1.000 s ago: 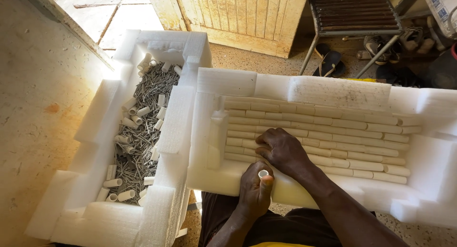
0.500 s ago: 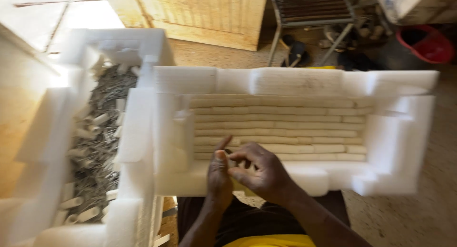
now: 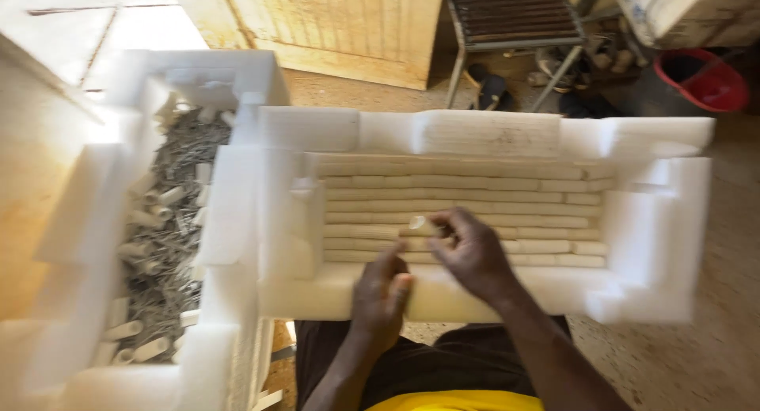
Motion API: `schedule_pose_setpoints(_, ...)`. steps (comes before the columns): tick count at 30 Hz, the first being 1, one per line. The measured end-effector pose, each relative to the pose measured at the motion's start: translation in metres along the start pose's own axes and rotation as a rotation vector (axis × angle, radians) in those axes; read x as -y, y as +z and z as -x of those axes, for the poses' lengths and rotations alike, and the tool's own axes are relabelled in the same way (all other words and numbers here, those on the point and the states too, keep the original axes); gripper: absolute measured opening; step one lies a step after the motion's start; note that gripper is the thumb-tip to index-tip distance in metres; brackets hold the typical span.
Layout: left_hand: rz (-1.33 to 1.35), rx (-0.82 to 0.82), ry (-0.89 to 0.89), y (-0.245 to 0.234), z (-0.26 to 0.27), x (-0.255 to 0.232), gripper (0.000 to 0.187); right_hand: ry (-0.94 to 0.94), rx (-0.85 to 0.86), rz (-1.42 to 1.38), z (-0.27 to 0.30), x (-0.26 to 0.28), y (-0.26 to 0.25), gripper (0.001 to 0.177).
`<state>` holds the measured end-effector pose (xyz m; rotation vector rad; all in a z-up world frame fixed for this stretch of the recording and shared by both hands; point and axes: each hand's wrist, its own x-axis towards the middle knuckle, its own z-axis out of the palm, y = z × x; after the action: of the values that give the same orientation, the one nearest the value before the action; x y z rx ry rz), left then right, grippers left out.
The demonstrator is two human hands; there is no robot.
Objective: Detaching small white cylindrical connectors from each other and sorting them into a foam organizer.
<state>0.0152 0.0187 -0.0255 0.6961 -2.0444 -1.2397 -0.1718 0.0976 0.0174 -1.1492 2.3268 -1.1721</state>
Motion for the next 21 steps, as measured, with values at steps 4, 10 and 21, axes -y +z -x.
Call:
schedule_pose_setpoints(4,-0.144,0.072,0.191,-0.009,-0.005,-0.026,0.026,0.025,0.094,0.119,-0.012,0.001,-0.007,0.033)
schedule_pose_setpoints(10,-0.103,0.069,0.201,-0.01,-0.004,-0.027,0.015,-0.127,0.213,0.198,-0.022,-0.012,0.017,0.03)
schedule_pose_setpoints(21,-0.176,0.045,0.237,-0.009,-0.007,-0.025,0.012,-0.231,0.002,0.208,0.001,-0.025,-0.015,0.022)
